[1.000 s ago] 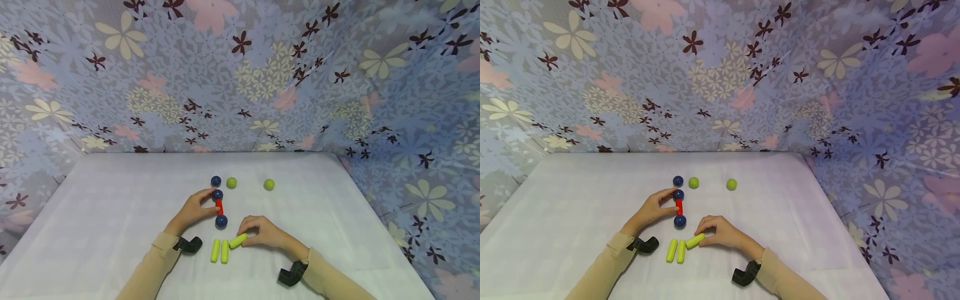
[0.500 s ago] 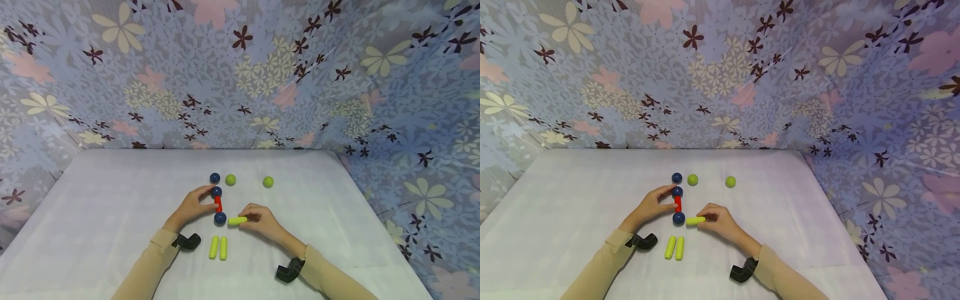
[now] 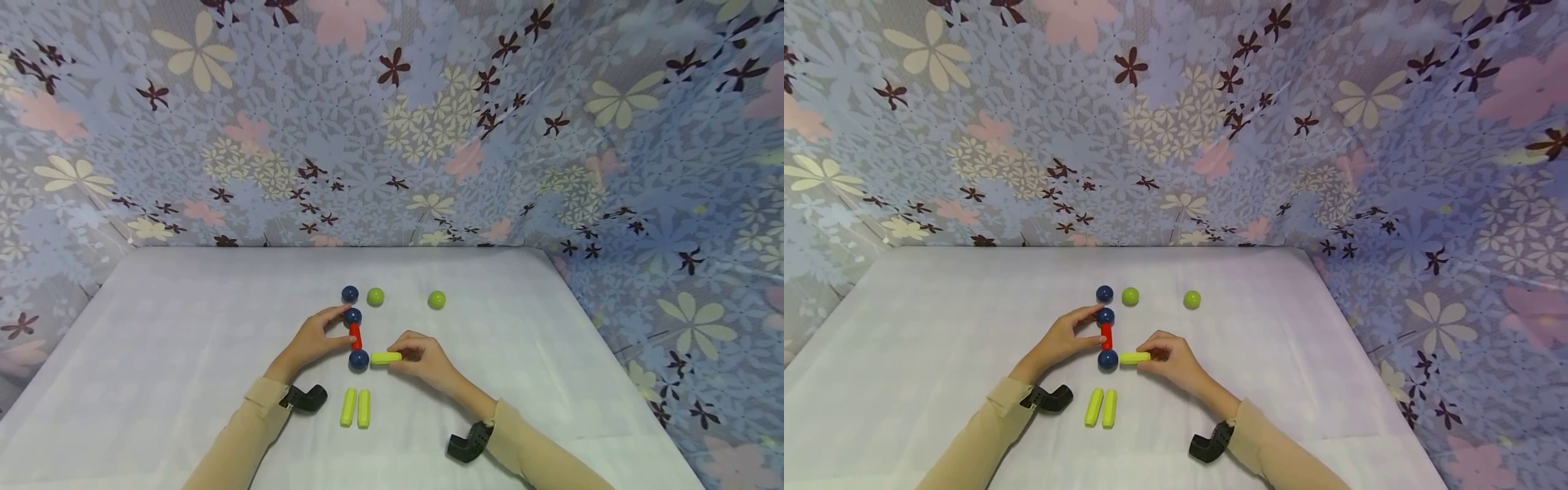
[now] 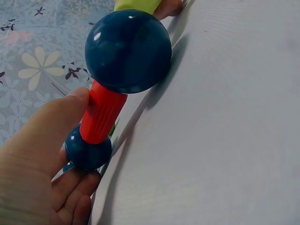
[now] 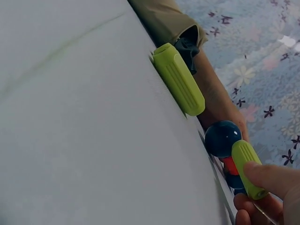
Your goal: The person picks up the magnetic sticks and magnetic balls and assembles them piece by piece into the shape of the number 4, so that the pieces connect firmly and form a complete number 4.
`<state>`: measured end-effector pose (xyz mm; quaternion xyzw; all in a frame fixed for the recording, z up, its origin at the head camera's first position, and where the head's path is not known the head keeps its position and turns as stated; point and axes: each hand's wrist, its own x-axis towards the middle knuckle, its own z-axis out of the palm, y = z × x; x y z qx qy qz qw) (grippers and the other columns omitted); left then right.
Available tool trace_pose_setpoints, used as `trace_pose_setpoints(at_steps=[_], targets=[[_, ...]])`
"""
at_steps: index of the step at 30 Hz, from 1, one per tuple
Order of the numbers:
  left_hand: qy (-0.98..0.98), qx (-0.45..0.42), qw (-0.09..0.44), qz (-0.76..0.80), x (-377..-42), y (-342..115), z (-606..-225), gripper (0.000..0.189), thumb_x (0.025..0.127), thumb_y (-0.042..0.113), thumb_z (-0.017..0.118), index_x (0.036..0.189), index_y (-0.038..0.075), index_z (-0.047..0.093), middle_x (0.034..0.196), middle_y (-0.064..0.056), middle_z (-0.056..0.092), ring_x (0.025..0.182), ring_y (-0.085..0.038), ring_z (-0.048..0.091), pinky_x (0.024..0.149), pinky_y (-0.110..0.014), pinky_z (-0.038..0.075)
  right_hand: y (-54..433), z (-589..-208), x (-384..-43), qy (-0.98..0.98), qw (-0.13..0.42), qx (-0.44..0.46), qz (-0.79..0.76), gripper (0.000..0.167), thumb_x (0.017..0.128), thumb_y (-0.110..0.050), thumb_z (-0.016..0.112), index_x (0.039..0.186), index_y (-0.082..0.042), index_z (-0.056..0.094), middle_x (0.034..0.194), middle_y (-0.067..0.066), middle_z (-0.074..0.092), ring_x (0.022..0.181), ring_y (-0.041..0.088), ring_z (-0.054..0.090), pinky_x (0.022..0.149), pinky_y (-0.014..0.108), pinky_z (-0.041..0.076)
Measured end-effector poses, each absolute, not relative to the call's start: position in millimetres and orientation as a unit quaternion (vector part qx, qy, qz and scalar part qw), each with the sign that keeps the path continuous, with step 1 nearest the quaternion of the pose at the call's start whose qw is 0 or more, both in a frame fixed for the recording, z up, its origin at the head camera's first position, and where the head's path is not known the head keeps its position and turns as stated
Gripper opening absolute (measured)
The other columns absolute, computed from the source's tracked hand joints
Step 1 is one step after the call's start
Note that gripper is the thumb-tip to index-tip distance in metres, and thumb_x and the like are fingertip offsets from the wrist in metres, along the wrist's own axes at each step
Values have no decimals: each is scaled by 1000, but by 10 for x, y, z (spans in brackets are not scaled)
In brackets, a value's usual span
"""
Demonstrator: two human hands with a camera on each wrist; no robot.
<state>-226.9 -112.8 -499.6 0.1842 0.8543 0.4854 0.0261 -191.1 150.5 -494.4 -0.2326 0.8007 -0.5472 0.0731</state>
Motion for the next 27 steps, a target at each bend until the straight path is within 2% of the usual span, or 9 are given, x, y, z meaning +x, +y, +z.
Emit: trace_pose_setpoints(at_steps=[9,14,18,22,27], targets=[[858,186,26,478,-2281,-1125,-5027,70,79,30,77,140,12,48,144,-13,48,132,-31,47,111,-45,39,1427,-4647,-1788,811,62,-244,-528,25,79,0,73,102,7,69,94,17,65,80,7,56,74,18,52],[859,188,26,475,-2280,-1122,-5029,70,79,30,77,140,11,49,145,-14,48,132,-31,47,111,-46,38,1423,-4631,-1775,808,51,-255,-528,25,78,0,73,102,8,69,94,18,66,79,25,57,73,21,53],[865,192,24,463,-2271,-1115,-5040,74,76,32,79,140,11,48,145,-14,47,134,-32,45,113,-47,36,1429,-4649,-1768,804,50,-266,-529,25,79,0,73,102,8,68,94,19,66,80,34,55,71,19,51],[868,187,30,460,-2260,-1109,-5041,79,73,34,82,141,12,47,146,-13,46,137,-31,42,114,-46,34,1432,-4664,-1761,803,54,-271,-528,25,80,0,72,102,8,68,95,21,66,80,33,56,70,17,50],[868,185,31,459,-2262,-1112,-5023,80,73,35,82,141,13,47,147,-12,45,138,-31,40,115,-47,33,1434,-4671,-1783,803,61,-264,-530,26,79,2,72,104,9,67,98,20,66,80,23,56,72,20,52]])
